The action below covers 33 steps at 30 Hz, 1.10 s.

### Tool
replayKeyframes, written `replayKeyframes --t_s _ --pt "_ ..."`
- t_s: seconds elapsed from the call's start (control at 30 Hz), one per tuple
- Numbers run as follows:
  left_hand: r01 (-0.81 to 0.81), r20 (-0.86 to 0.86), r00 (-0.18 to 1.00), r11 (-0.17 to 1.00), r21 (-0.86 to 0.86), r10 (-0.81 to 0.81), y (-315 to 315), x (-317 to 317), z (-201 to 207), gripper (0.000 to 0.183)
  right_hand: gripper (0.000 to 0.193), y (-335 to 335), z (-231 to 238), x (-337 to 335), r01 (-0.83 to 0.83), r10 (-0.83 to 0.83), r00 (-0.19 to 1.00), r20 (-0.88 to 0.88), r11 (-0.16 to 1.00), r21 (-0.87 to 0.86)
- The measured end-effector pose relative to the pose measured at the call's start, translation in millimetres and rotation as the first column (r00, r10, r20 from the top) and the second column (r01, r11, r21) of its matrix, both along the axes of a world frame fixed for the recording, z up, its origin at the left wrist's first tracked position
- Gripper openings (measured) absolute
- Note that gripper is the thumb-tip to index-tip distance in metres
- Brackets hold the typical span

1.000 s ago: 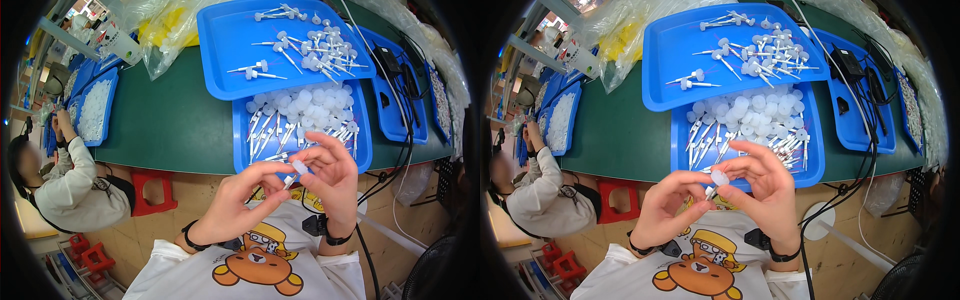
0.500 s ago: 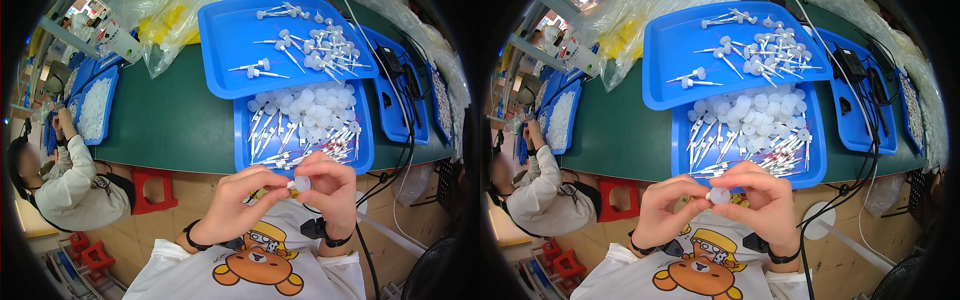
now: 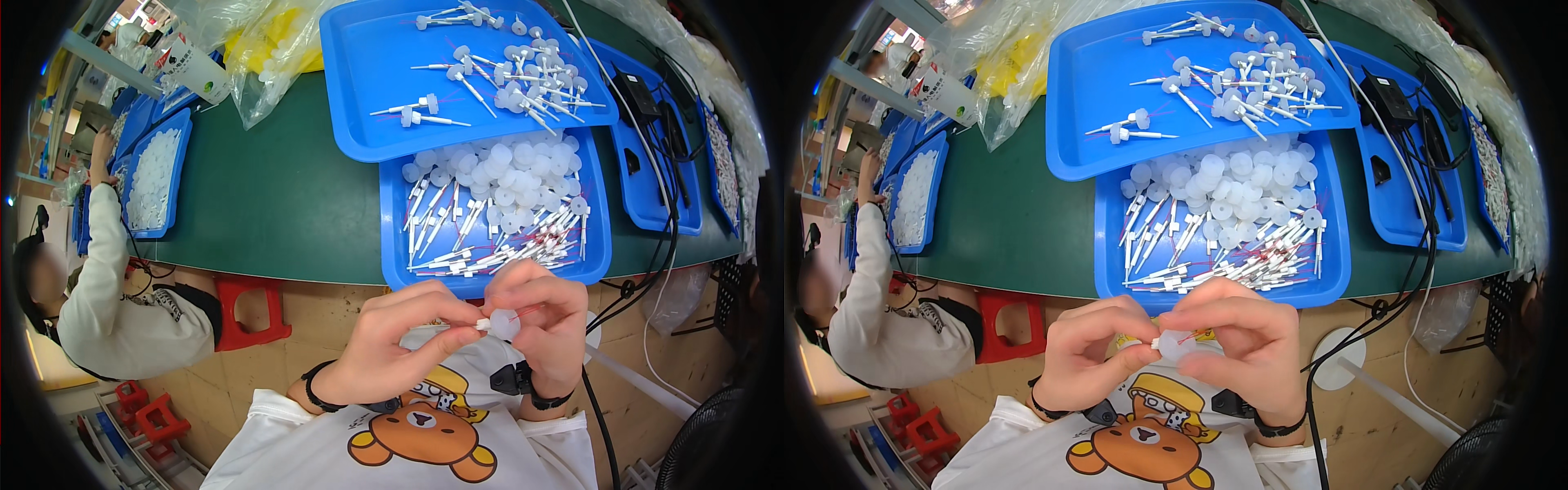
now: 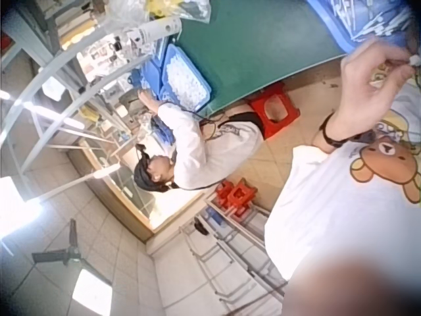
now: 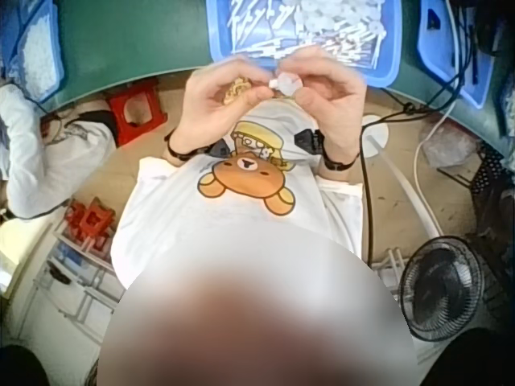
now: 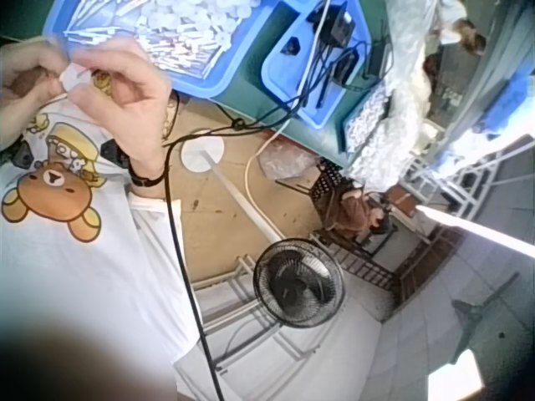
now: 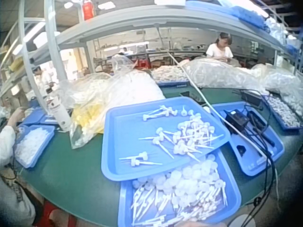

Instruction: The person repeatedly picks small white plastic caps and rod-like components from blue trays and presses them together by hand, placing the assembled units into a tray. The process continues throughout the clip with consistent hand movements and no tools used.

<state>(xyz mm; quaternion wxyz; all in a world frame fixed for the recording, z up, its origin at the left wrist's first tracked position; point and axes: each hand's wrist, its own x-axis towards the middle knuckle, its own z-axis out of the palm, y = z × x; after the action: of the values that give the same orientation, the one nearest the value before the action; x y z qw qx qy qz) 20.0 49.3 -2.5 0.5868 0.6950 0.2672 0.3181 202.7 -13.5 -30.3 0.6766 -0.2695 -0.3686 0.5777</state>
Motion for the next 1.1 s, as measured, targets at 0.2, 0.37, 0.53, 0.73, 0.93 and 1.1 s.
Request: replayKeyframes --t_s 0.2,0.37,0.53,0.73,0.93,1.1 --pt "0.052 0.088 0.995 0.990 -0.129 -0.041 -4 -3 1 0.013 0.033 0 -4 -6 -0.029 0.034 0.995 -0.089 0.998 0.055" --pt "0.096 0.244 0.970 0.939 -0.331 -0.013 -13 -3 0 0.013 0.030 2 -5 -12 -0.025 0.031 0.999 -0.039 0.988 0.153" --pt "0.037 0.179 0.984 0.974 -0.223 0.004 -13 -5 2 0.010 0.032 4 2 -7 -0.003 -0.020 0.990 0.140 0.986 0.166" --pt "-0.062 0.053 0.996 0.997 -0.041 0.065 -13 -4 8 0.009 0.036 -1 11 -9 0.067 -0.102 0.961 0.256 0.988 0.143" --pt "-0.128 0.095 0.989 0.983 0.134 0.116 -16 -1 6 0.015 0.037 -8 10 -15 0.053 -0.070 0.982 0.177 0.994 0.095" --pt "-0.144 0.135 0.982 0.986 0.079 0.133 -20 -1 2 0.016 0.036 -8 9 -26 0.108 -0.124 0.985 0.117 0.985 0.136"
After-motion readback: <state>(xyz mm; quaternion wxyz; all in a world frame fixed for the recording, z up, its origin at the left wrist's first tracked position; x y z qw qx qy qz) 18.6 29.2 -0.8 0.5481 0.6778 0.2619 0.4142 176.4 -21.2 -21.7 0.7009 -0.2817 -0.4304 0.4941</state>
